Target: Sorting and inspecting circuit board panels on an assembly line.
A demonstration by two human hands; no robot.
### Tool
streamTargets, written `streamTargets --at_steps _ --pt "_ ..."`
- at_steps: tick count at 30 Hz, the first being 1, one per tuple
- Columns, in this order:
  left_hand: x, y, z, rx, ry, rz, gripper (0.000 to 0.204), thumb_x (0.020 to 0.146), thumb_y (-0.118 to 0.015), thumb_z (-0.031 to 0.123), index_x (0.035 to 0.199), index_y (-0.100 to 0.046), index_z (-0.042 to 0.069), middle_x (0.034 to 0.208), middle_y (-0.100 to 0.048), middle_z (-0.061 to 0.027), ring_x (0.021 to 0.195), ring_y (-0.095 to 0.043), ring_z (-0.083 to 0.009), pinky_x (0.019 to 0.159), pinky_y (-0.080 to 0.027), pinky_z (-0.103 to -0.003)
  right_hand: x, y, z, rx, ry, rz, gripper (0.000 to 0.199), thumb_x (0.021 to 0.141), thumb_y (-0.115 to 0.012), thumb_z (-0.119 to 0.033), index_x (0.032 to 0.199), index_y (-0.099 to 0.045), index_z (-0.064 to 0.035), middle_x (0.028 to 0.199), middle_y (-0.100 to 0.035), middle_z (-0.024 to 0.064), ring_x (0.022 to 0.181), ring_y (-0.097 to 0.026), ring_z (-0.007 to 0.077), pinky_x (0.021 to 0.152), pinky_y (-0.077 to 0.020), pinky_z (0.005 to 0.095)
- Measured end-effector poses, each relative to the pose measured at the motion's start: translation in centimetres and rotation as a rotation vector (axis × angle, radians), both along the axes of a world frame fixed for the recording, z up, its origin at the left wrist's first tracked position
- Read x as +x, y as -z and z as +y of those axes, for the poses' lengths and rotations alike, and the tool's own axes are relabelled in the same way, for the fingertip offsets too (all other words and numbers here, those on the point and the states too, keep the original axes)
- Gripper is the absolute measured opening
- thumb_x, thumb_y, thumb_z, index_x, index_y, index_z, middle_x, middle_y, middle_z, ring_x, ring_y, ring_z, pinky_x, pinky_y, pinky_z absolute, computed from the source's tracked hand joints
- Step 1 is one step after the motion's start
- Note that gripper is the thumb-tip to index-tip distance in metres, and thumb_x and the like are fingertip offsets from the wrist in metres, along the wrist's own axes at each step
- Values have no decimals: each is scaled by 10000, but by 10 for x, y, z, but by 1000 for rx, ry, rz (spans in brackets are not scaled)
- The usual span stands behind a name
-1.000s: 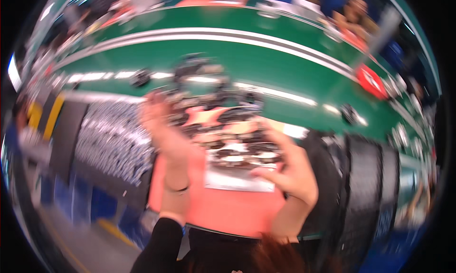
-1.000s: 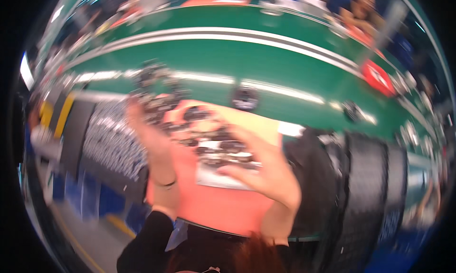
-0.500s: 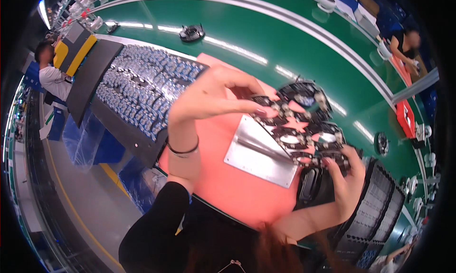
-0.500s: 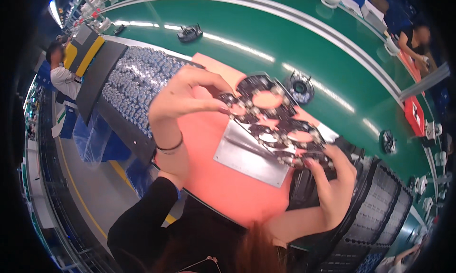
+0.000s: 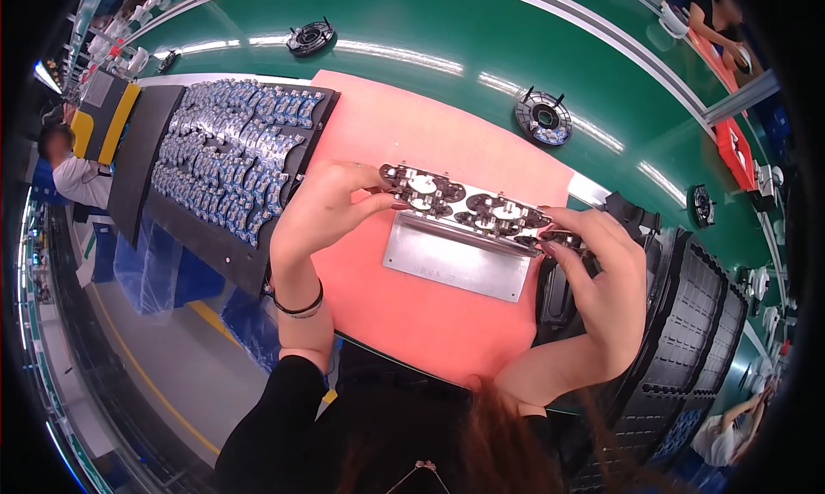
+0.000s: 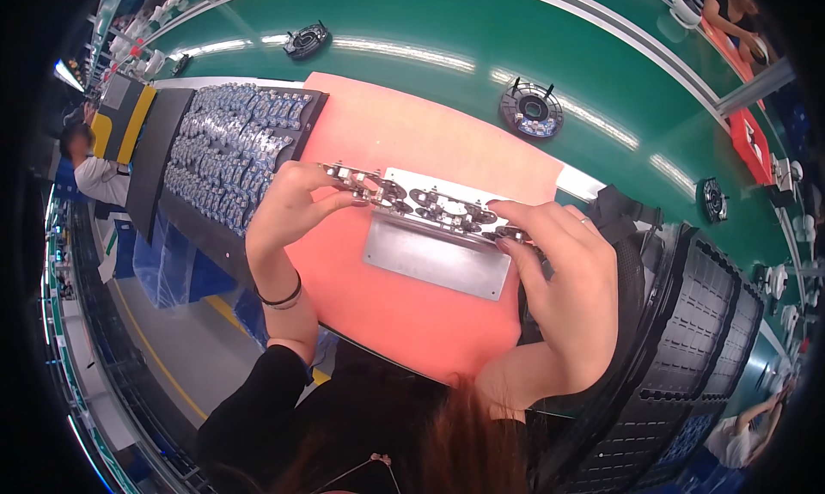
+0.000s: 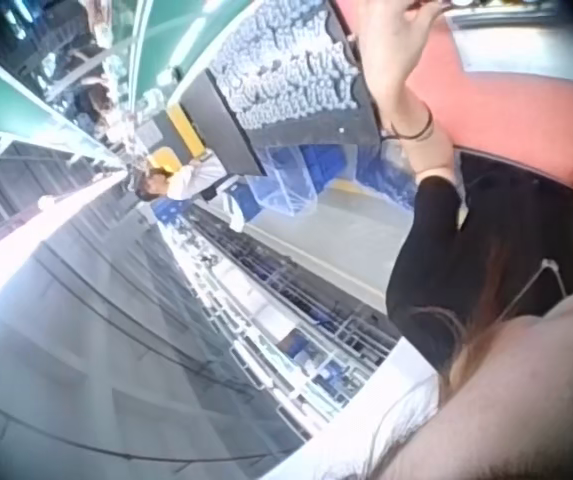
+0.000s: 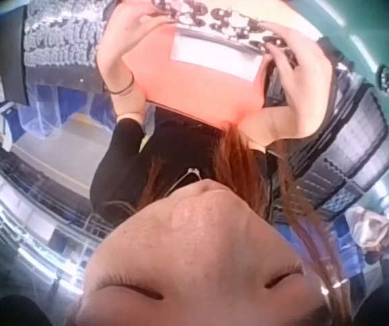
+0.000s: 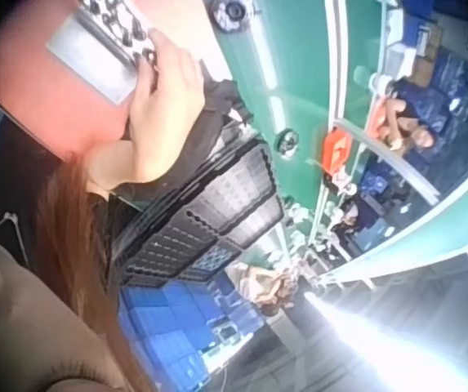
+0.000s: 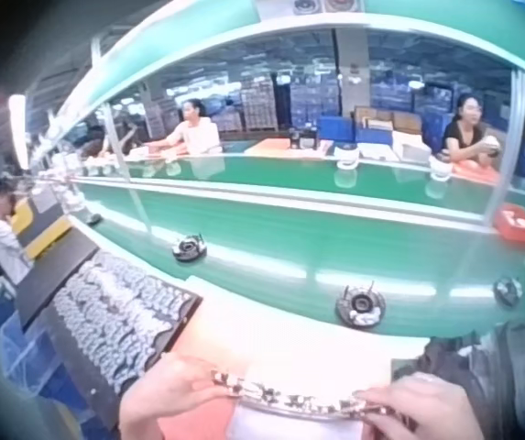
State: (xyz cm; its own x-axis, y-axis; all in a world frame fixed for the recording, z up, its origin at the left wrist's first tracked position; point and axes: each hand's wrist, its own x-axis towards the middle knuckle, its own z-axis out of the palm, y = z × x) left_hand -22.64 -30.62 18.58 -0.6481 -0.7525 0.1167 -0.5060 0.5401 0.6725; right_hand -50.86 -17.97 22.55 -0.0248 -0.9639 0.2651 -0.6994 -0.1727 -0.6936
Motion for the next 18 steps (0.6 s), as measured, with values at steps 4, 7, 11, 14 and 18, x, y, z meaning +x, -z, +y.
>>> streamTargets --at_steps 4,7,11,14,18 --pt "9 14 4 53 -39 2 166 820 -741 86 921 -720 -45 852 -708 -199 752 -694 -317 676 -528 -349 4 -5 3 -38 -22 24 330 713 -747 30 1034 -704 -37 843 -648 131 753 -598 296 695 -476 358" --pt "12 23 6 16 -29 43 166 810 -753 88 911 -720 -41 851 -708 -194 748 -693 -316 668 -525 -347 6 -4 1 -90 -72 -16 325 706 -757 23 1021 -702 -33 853 -651 119 763 -609 292 696 -487 345" --pt "7 28 6 14 -65 29 150 811 -751 78 918 -727 -24 843 -709 -184 745 -689 -314 665 -523 -344 3 -1 -1 -70 -29 -46 308 714 -752 22 1011 -702 -44 869 -652 114 768 -610 288 699 -486 341" --pt "7 30 5 1 -58 23 139 812 -746 66 919 -729 -21 845 -710 -182 739 -684 -316 668 -521 -346 0 2 -5 -69 -54 -48 307 720 -746 22 1016 -701 -47 867 -651 116 761 -604 287 693 -481 341" --pt "4 25 11 13 -86 51 140 803 -752 63 905 -725 -29 844 -706 -184 729 -675 -322 664 -515 -356 -1 11 -11 -30 -33 -96 308 722 -746 4 1021 -700 -56 864 -653 111 754 -596 286 690 -470 348"
